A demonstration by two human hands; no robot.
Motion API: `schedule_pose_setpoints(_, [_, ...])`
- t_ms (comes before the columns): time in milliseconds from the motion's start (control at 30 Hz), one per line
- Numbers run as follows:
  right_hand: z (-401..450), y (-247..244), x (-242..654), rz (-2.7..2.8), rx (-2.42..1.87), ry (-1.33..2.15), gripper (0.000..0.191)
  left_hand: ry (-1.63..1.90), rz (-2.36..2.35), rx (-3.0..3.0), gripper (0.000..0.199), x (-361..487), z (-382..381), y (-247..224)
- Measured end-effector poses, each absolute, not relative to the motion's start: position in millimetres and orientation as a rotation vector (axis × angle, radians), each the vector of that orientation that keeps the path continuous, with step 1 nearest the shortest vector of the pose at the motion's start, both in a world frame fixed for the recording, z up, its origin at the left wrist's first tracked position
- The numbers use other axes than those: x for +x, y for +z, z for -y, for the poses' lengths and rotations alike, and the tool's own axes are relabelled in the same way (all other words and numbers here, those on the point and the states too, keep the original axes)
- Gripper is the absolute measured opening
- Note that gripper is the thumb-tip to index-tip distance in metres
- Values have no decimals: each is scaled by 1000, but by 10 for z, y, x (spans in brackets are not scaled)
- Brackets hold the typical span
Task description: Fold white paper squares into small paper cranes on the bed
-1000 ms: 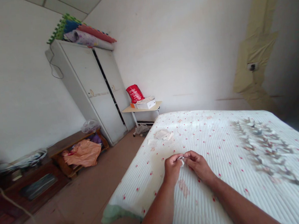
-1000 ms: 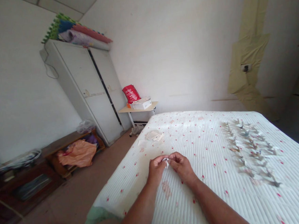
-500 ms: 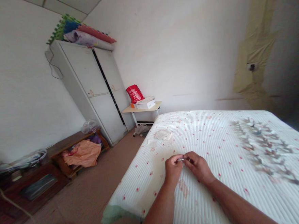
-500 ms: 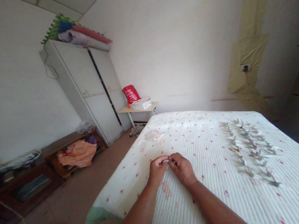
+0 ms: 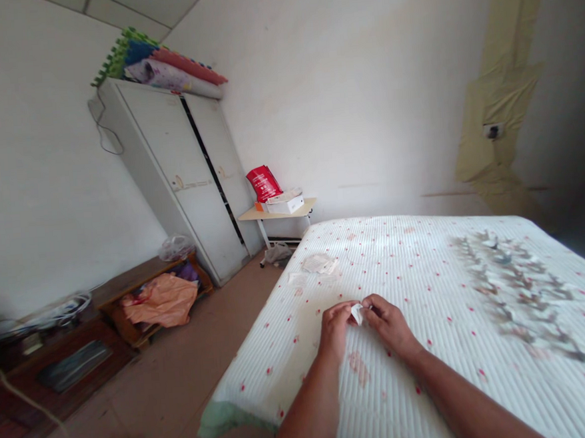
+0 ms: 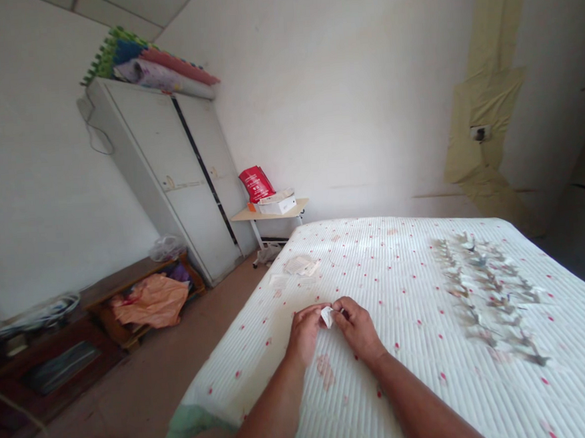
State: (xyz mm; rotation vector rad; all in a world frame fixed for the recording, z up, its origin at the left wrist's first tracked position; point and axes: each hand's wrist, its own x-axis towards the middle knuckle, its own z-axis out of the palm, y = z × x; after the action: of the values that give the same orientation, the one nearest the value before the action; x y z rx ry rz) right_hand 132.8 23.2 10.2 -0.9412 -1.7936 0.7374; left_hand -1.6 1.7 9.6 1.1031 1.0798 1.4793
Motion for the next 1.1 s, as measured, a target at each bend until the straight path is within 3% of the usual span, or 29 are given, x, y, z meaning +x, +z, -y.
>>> schedule_pose_setpoints(467, [-183, 184, 1327, 1922, -885, 462, 11, 1443, -1127, 1197, 33, -8, 14, 132])
schedule_pose_setpoints(1100, [-154, 189, 1273, 1853, -845, 542, 14, 1494, -866, 975, 35, 2, 3, 147])
